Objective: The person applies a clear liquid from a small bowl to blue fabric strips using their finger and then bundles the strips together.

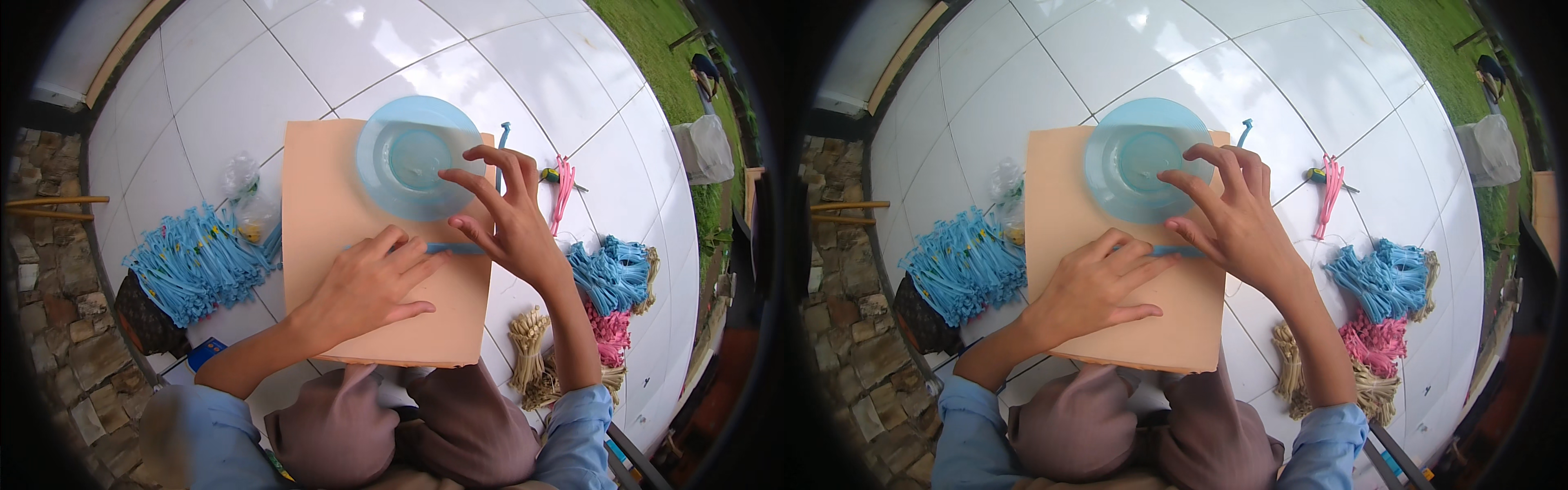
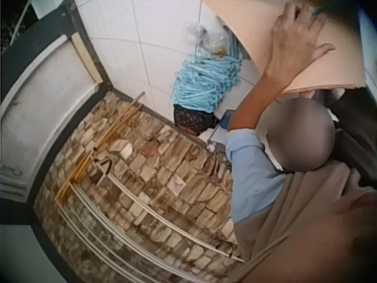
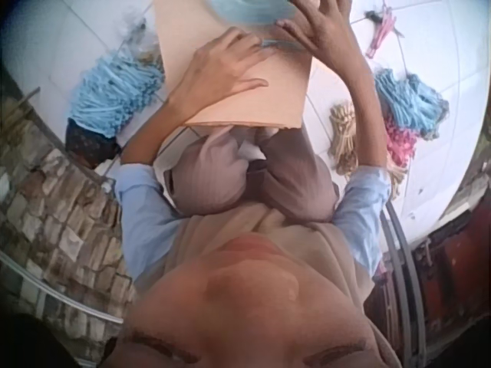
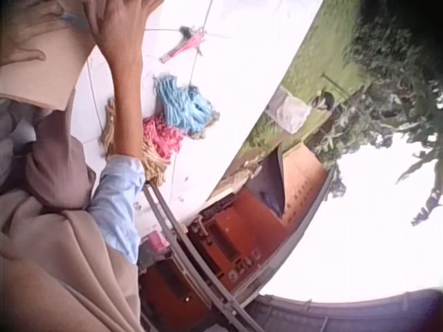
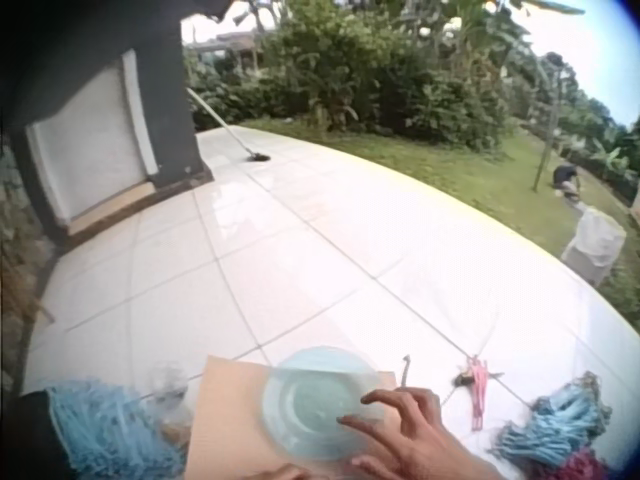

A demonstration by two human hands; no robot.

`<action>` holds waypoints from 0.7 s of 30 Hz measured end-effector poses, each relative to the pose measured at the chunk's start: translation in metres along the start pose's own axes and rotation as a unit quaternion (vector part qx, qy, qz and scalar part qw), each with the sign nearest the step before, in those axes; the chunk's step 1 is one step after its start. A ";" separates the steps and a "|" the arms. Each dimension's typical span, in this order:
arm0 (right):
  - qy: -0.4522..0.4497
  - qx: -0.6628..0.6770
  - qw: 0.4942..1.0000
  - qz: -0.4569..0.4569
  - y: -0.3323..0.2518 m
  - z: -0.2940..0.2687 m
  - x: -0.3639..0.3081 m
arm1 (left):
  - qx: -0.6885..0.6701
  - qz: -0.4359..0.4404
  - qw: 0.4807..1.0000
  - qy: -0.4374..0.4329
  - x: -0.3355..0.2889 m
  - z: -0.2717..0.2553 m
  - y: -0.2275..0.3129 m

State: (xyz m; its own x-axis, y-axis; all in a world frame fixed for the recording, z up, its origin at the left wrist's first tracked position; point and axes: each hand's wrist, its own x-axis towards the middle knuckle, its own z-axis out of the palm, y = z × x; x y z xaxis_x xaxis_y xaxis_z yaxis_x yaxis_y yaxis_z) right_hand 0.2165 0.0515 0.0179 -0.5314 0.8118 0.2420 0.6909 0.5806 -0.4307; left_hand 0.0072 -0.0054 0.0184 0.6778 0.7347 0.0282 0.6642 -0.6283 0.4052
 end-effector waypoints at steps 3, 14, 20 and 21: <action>-0.016 -0.038 0.996 -0.074 0.004 0.002 0.013 | 0.003 0.008 1.000 0.013 0.000 0.000 0.000; -0.004 -0.123 0.992 -0.035 0.010 0.010 0.014 | 0.000 0.022 0.999 0.034 -0.001 0.001 -0.003; 0.004 -0.149 0.988 -0.040 0.009 0.012 0.014 | -0.001 0.023 0.999 0.025 -0.001 0.003 -0.003; 0.004 -0.149 0.988 -0.041 0.009 0.012 0.014 | -0.001 0.022 0.999 0.025 -0.001 0.002 -0.003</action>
State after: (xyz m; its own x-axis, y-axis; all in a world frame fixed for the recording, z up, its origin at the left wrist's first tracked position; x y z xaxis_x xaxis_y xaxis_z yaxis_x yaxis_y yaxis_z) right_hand 0.2094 0.0670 0.0069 -0.5884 0.7609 0.2734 0.7597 0.6360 -0.1352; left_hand 0.0049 -0.0048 0.0149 0.6900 0.7181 0.0908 0.6335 -0.6598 0.4042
